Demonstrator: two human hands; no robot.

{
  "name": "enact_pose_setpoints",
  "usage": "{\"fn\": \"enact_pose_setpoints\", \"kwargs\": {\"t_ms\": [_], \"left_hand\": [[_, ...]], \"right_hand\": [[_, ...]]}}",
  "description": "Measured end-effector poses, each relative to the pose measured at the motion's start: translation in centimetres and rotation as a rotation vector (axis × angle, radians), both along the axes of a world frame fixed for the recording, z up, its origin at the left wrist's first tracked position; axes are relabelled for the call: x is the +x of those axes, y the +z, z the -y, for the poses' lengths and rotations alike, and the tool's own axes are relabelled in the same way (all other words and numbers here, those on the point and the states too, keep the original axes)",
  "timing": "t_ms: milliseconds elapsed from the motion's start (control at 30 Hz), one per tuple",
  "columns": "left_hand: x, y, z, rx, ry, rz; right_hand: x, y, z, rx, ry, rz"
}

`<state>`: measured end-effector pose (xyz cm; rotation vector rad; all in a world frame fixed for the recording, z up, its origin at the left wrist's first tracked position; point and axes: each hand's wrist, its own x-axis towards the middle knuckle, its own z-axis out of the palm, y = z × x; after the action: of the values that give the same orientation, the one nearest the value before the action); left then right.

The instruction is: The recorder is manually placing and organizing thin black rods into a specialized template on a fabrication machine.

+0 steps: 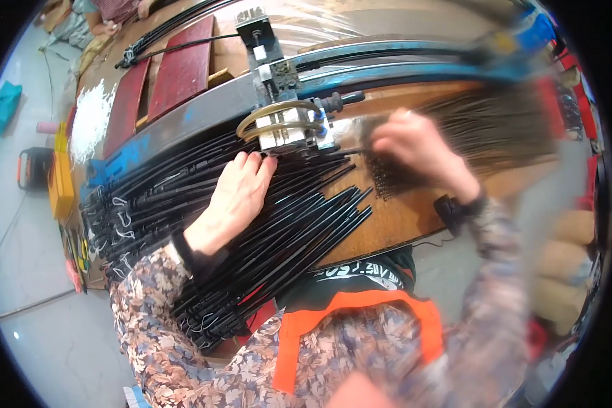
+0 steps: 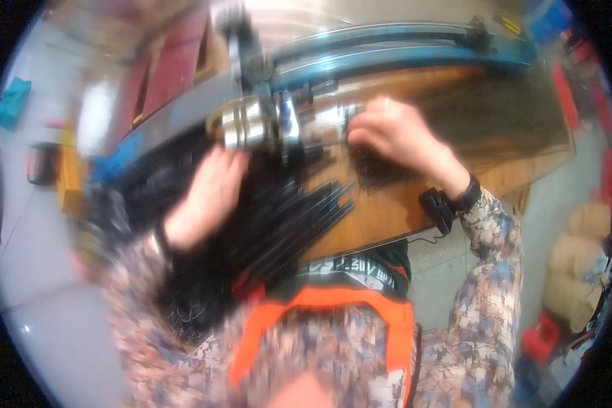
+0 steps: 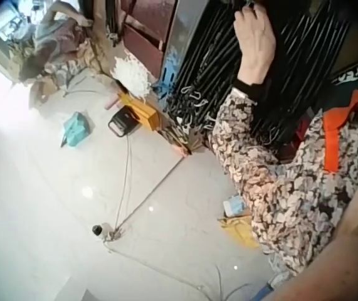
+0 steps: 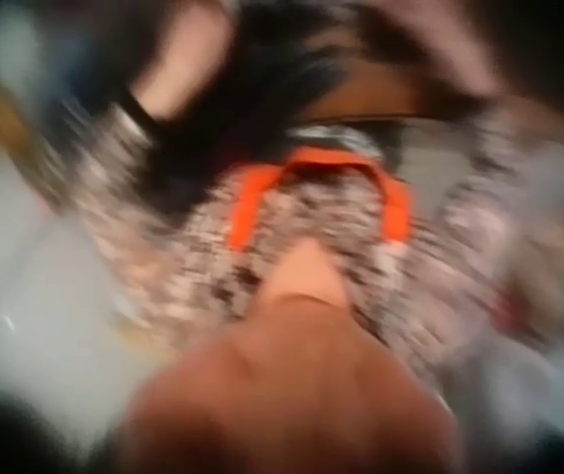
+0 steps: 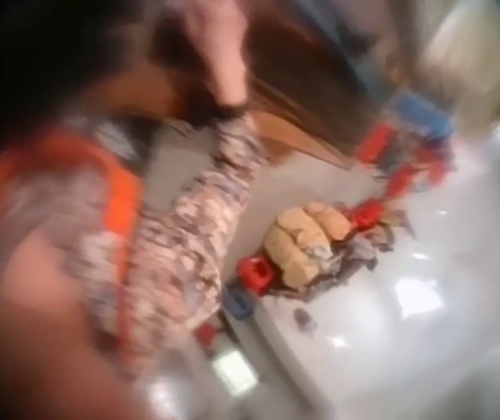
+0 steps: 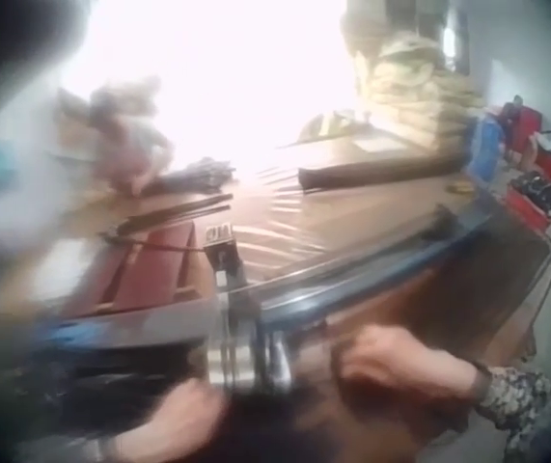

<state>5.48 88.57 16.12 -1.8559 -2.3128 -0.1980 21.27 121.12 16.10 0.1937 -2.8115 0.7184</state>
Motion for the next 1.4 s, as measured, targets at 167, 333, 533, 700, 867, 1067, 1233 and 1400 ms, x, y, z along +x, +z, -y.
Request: {"fn": "enact_pose_setpoints", "kwargs": {"t_ms": [167, 333, 533, 700, 867, 1067, 1233, 1400], "left_hand": [[3.7, 3.5, 0.0, -0.066, 0.061, 0.212], [5.2, 3.9, -1.2, -0.010, 0.045, 0.225], [5.7, 6.6, -3.0, 0.076, 0.029, 0.215], [5.9, 7.9, -4.7, 0.076, 0.004, 0.222], [6.0, 9.8, -6.9, -0.004, -0.054, 0.137], [4.5, 16.2, -11.5, 0.129, -0.196, 0.036], [1.8, 13.7, -12.0, 0.131, -0.215, -0.115], [2.5, 12.0, -12.7, 0.138, -0.231, -0.188]], "right_hand": [[1.8, -1.3, 0.7, -0.111, 0.055, -0.047], [3.5, -2.2, 1.4, -0.321, -0.055, -0.171], [4.0, -1.5, 1.4, -0.447, -0.162, -0.373], [4.9, -1.8, 1.0, -0.437, -0.206, -0.498], [5.4, 0.6, -0.3, 0.050, -0.024, -0.623], [5.8, 2.8, -8.0, 0.168, -0.221, -0.723], [5.5, 4.1, -7.1, 0.096, -0.321, -0.664], [9.0, 0.8, -11.2, 0.151, -0.591, -0.680]]}}
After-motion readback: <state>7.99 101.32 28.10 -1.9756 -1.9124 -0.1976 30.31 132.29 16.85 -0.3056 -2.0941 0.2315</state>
